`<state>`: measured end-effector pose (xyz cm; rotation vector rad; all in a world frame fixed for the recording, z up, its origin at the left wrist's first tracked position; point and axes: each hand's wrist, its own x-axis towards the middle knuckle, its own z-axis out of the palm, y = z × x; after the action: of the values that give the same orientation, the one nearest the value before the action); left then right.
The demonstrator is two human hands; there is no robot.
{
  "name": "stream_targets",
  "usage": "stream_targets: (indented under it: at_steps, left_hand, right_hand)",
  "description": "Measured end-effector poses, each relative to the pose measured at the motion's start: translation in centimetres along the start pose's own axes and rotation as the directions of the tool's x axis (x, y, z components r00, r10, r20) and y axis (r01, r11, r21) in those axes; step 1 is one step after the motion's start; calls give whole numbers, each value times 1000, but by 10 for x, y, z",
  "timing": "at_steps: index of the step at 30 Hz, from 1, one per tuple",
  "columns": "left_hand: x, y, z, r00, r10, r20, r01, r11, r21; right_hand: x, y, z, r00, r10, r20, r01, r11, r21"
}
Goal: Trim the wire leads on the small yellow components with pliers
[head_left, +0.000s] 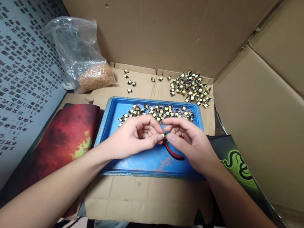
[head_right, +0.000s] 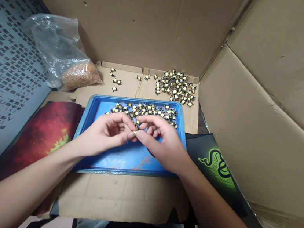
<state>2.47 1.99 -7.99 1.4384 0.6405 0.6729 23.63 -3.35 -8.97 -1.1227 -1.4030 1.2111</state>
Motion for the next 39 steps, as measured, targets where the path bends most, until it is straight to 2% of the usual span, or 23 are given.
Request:
stream_targets:
  at_steps: [3, 8, 10, 13, 16, 19, 21, 23, 29, 32, 36, 39]
  left_hand:
    - [-1, 0, 1, 1000, -18, -1, 18, 1000, 17]
    - [0, -1, -2, 998, -36, 58, 39, 998, -54]
    - [1, -1, -3, 999, -9, 50, 14, 996, -92]
    - [2, -2, -4, 1000, 10, 18, -9, 998, -61]
    - [2, -2, -3, 1000, 13, -7, -13, 1000, -29]
    - [2, -3, -3, 999, 30, -23, -30, 999, -11]
    - [1, -3, -2, 999, 39, -34, -39, 999, 6]
    - [2, -3, -1, 998, 47, -42, -46, 999, 13]
    - [3, -1, -2, 997, 69, -37, -71, 996, -55]
    - [4, -2, -2, 996, 68, -59, -70, 997, -36]
    - [3, -3, 0, 990, 86, -112, -73, 990, 118]
    - [0, -2, 2, 990, 92, -107, -63, 967, 247]
  right_hand:
    - [1, -3, 4, 998, -64, 18, 66, 988, -139]
    - [3, 0, 2, 991, -131, -42, 128, 990, -62]
    - [3, 1, -1, 986, -144, -88, 141, 989, -39]
    - [2, -1, -6, 981, -152, -123, 145, 988, -61]
    - [1, -2, -7, 987, -71, -142, 66, 997, -38]
    - [0, -2, -3, 995, 67, -67, -66, 998, 12]
    - [0, -2, 1, 993, 116, -18, -116, 993, -8]
    - [0, -2, 4, 992, 127, -13, -127, 992, -18]
    - [2, -4, 3, 991, 131, 18, -132, 980, 149]
    - [1, -5, 5, 994, 113, -6, -113, 993, 16]
    - [-4, -9, 8, 991, -7, -133, -28, 964, -264]
    - [-5, -10, 7, 989, -10, -151, -30, 964, -263]
